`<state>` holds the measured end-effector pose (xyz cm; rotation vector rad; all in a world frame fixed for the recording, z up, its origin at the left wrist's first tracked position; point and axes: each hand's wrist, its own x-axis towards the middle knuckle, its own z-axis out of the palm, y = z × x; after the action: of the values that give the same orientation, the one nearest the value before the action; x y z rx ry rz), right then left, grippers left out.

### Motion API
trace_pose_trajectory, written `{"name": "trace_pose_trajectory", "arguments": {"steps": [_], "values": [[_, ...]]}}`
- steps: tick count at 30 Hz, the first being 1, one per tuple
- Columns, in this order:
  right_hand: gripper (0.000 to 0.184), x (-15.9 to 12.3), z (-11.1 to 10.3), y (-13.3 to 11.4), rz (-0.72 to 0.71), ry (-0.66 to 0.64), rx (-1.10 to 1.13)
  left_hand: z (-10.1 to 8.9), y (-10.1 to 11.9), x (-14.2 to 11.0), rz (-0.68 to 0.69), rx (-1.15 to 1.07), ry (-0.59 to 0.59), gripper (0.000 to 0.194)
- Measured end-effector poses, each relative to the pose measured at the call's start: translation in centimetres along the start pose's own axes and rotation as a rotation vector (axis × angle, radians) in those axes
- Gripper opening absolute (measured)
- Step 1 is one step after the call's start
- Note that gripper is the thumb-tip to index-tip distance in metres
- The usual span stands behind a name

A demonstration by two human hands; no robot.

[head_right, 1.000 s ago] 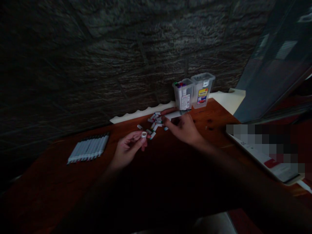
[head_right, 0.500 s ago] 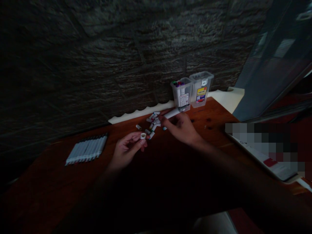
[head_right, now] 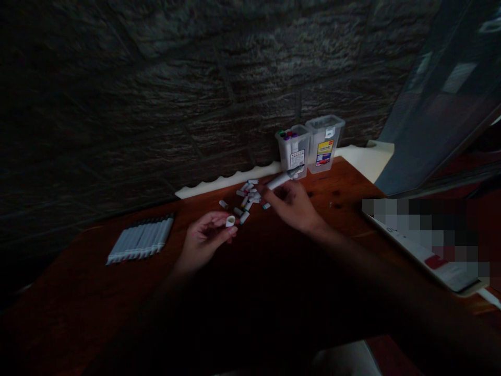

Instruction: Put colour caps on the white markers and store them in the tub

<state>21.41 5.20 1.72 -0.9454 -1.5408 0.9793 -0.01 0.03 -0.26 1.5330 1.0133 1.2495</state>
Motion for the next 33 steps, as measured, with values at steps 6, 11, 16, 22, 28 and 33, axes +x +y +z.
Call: {"name": "trace_pose_trajectory", "arguments": {"steps": [6, 11, 16, 22, 28, 33], "values": [[0.031, 0.05, 0.03, 0.13, -0.003, 0.009, 0.02, 0.05, 0.2, -0.02, -0.013, 0.032, 0.014, 0.022], [0.035, 0.2, 0.0, 0.29, -0.008, 0.021, 0.052, 0.05, 0.15, -0.02, -0.021, 0.036, 0.041, 0.023], [0.036, 0.31, -0.01, 0.54, -0.017, 0.032, 0.045, -0.05, -0.05, 0.04, -0.021, 0.022, 0.035, 0.022], [0.035, 0.34, -0.05, 0.65, -0.021, 0.018, 0.077, -0.14, -0.18, 0.1, -0.02, -0.008, 0.023, 0.023], [0.034, 0.33, -0.07, 0.56, 0.017, 0.007, 0.038, -0.14, -0.17, 0.13, -0.023, 0.007, 0.037, 0.023], [0.037, 0.27, -0.04, 0.35, 0.04, 0.007, 0.003, -0.19, -0.18, 0.15, -0.001, -0.006, 0.028, 0.022]]}}
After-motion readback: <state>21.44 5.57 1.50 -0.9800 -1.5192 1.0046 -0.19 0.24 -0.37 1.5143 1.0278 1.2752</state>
